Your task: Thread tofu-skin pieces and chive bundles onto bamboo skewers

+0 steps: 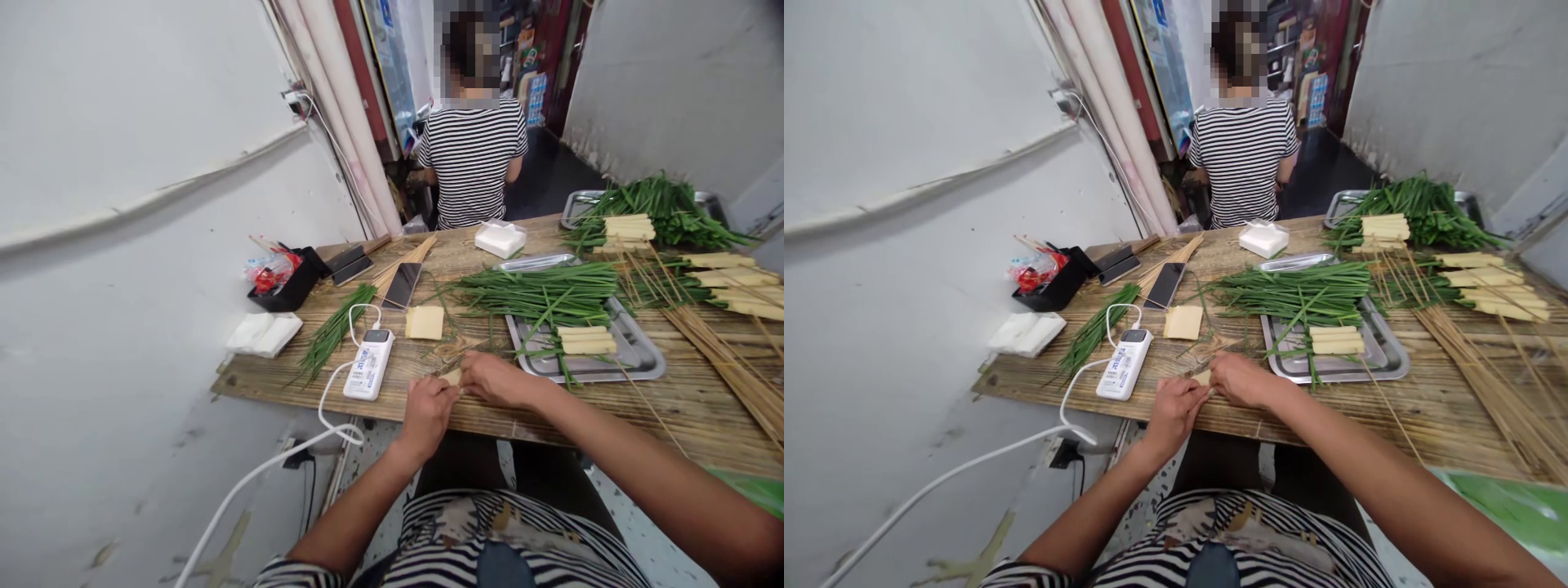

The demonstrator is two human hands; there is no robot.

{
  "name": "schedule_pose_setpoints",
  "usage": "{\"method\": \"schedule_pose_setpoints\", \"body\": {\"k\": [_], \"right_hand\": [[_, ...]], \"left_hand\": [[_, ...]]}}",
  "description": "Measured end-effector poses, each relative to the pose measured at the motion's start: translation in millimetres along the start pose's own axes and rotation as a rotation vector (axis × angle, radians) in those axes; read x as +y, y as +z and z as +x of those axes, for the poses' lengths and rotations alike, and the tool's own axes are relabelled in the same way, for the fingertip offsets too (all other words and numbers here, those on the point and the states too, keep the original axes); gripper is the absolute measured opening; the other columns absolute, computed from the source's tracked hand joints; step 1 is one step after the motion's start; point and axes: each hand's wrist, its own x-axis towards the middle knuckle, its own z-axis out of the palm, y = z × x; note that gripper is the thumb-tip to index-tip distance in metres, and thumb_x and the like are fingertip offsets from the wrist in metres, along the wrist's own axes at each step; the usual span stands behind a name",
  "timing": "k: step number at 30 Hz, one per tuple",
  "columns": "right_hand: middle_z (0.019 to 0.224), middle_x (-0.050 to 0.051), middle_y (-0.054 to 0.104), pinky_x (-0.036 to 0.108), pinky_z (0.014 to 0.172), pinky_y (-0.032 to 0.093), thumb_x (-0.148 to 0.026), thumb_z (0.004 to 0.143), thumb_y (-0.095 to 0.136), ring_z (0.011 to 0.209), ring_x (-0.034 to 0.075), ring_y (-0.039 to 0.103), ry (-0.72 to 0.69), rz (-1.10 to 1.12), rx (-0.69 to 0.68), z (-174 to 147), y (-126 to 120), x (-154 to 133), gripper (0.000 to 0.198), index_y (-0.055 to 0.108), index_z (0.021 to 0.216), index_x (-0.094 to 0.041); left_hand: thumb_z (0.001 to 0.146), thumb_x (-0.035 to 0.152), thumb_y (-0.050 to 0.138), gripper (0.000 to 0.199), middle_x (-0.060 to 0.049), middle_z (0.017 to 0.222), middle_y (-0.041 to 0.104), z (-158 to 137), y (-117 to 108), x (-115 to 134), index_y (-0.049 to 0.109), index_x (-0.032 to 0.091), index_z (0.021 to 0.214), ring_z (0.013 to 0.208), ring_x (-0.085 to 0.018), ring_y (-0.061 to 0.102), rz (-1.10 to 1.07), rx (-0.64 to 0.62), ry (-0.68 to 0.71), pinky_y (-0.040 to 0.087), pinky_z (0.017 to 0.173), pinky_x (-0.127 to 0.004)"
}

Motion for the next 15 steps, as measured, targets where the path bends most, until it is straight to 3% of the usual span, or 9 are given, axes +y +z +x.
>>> {"method": "schedule_pose_setpoints", "body": {"k": [8,15], "right_hand": [[0.068,0.006,0.062,0.025,0.068,0.037,-0.009,0.078,0.059,0.071,0.015,0.051,-0.013,0.018,-0.007,4.2,-9.2,-1.9,0.018,0.069,0.064,-0.014],[0.065,0.002,0.065,0.022,0.058,0.032,-0.004,0.072,0.057,0.059,0.011,0.047,0.041,0.127,-0.127,14.2,-18.9,5.3,0.017,0.071,0.067,-0.014]], "left_hand": [[0.091,0.023,0.051,0.017,-0.002,0.074,0.066,-4.0,1.5,-1.7,0.068,0.021,0.091,0.074,-0.015,0.056,-0.043,0.074,-0.005,0.034,0.073,-0.032],[0.092,0.019,0.046,0.021,-0.003,0.078,0.066,-3.6,-0.7,-1.8,0.066,0.020,0.091,0.077,-0.016,0.055,0.012,0.016,0.048,0.033,0.075,-0.033]]}}
